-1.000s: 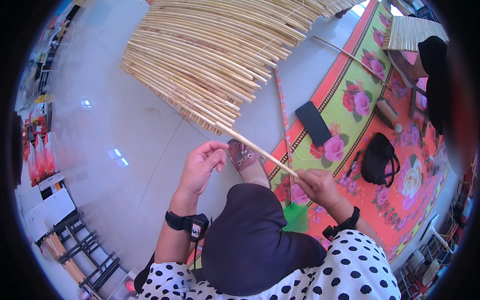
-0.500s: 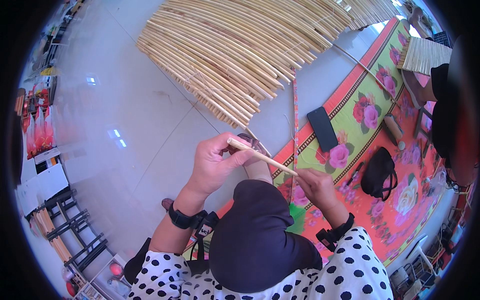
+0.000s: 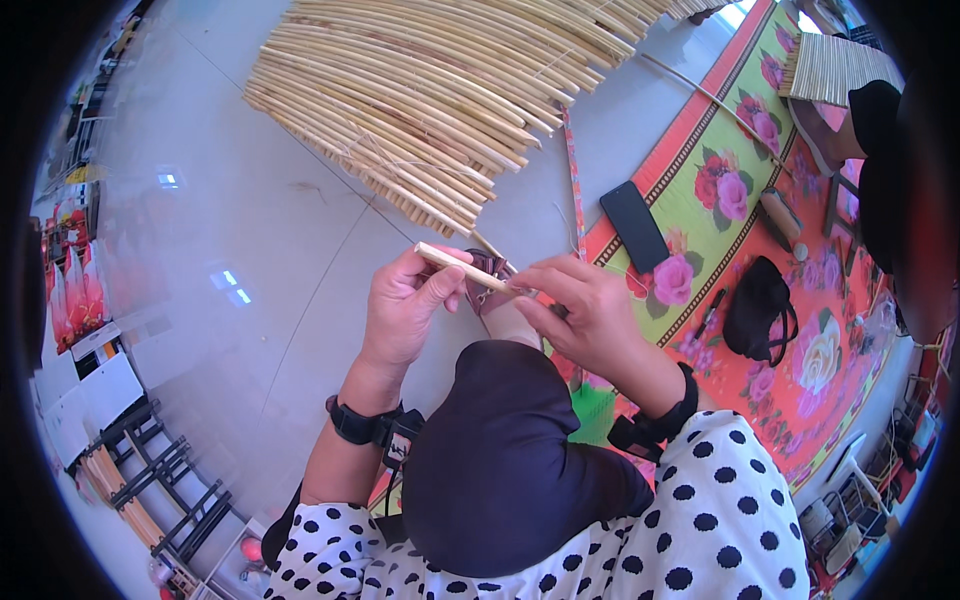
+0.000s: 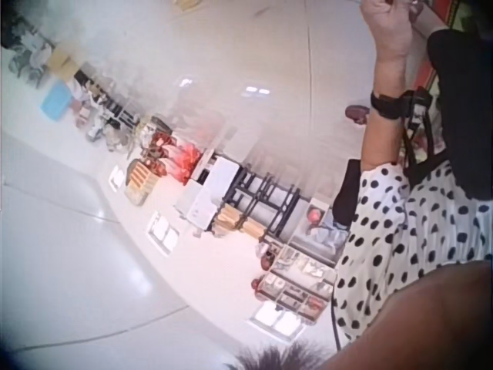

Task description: The person sits on the floor and weaves thin bamboo sticks into a mat. They use shears to trim a stick and then insert it into the weave, securing it with string.

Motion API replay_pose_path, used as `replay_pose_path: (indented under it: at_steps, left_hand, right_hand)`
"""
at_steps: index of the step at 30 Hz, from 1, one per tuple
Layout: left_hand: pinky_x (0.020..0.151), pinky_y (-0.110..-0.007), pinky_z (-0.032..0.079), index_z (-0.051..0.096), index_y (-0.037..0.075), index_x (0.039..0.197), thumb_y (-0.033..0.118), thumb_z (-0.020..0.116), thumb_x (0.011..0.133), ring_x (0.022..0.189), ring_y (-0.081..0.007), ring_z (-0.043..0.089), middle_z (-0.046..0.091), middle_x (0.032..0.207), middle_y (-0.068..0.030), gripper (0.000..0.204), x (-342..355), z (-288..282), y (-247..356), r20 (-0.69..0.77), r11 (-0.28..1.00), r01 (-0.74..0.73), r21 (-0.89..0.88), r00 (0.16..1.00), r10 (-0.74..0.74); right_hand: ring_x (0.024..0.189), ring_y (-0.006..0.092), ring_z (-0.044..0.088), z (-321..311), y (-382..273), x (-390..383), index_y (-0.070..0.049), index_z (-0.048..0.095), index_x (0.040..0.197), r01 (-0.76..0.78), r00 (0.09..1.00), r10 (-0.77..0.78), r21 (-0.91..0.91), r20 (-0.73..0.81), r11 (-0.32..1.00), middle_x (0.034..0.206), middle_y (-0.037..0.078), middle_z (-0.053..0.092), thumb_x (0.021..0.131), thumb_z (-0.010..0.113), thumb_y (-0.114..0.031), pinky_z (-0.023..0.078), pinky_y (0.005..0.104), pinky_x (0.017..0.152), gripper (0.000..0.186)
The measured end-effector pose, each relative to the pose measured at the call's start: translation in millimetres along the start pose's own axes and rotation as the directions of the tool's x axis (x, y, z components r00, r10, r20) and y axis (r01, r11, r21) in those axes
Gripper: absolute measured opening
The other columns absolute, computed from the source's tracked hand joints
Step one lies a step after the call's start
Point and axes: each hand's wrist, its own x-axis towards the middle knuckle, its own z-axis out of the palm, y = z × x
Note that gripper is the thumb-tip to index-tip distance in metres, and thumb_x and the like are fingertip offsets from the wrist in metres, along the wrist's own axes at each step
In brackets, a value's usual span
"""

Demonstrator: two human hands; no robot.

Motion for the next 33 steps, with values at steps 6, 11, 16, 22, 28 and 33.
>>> replay_pose_path:
  at_steps: [6, 11, 16, 22, 28, 33]
  left_hand:
    - [0.063, -0.021, 0.046, 0.067, 0.001, 0.103, 0.011, 0.066, 0.092, 0.068, -0.0043, 0.053, 0.063, 0.078, -0.0011, 0.015, -1, 2, 1, 0.019, 1.0, 0.008, 0.012, 1.0, -0.008]
    - [0.062, -0.02, 0.044, 0.067, 0.0, 0.101, 0.012, 0.065, 0.093, 0.067, -0.0049, 0.053, 0.063, 0.078, -0.001, 0.015, -2, -3, -8, 0.028, 0.996, 0.061, 0.067, 0.998, -0.063]
    - [0.062, -0.021, 0.045, 0.065, -0.001, 0.103, 0.011, 0.062, 0.094, 0.066, -0.0066, 0.053, 0.062, 0.077, -0.0014, 0.015, -2, -1, -17, 0.05, 0.988, 0.114, 0.107, 0.992, -0.12]
    - [0.068, -0.021, 0.048, 0.059, -0.001, 0.111, 0.009, 0.059, 0.095, 0.072, -0.0067, 0.055, 0.06, 0.083, -0.0012, 0.019, 4, 4, -15, -0.09, 0.989, 0.151, -0.006, 0.984, -0.151]
    - [0.08, -0.024, 0.049, 0.054, -0.001, 0.119, 0.003, 0.056, 0.092, 0.085, -0.0093, 0.057, 0.058, 0.099, -0.0043, 0.027, 1, -10, -18, -0.104, 0.989, 0.099, 0.107, 0.991, -0.087]
    - [0.081, -0.025, 0.049, 0.054, 0.0, 0.119, 0.0, 0.055, 0.091, 0.086, -0.011, 0.057, 0.058, 0.1, -0.005, 0.028, -6, -15, -16, -0.093, 0.99, 0.107, 0.09, 0.991, -0.099]
  right_hand:
    - [0.068, 0.0248, 0.066, 11, -3, 17, -0.006, 0.071, 0.097, 0.012, 0.995, -0.014, 0.014, 0.095, 1.0, 0.081, 0.009, 0.067, 0.078, 0.075, -0.013, 0.05, 0.0346, 0.055, 0.02]
    - [0.064, 0.0245, 0.065, 25, 5, 13, -0.006, 0.07, 0.099, -0.006, 0.992, -0.007, 0.106, 0.124, 0.994, 0.073, 0.009, 0.066, 0.08, 0.073, -0.011, 0.049, 0.0334, 0.054, 0.02]
    - [0.058, 0.0208, 0.063, 28, 7, 1, -0.006, 0.071, 0.104, -0.079, 0.995, 0.068, 0.156, 0.073, 0.985, 0.072, 0.01, 0.066, 0.081, 0.072, -0.009, 0.048, 0.0306, 0.052, 0.023]
    - [0.054, 0.0181, 0.06, 15, 27, 16, -0.005, 0.072, 0.105, -0.109, 0.991, 0.108, -0.009, -0.077, 0.994, 0.071, 0.012, 0.066, 0.082, 0.074, -0.012, 0.047, 0.0293, 0.052, 0.024]
    - [0.053, 0.0156, 0.056, 10, 46, 37, -0.003, 0.071, 0.104, -0.103, 0.989, 0.091, -0.095, -0.121, 0.99, 0.067, 0.01, 0.061, 0.081, 0.074, -0.01, 0.044, 0.0289, 0.052, 0.025]
    - [0.054, 0.0232, 0.061, 12, 48, 46, -0.008, 0.074, 0.101, -0.195, 0.976, 0.182, -0.107, -0.122, 0.975, 0.072, 0.013, 0.067, 0.081, 0.075, -0.02, 0.048, 0.0331, 0.054, 0.023]
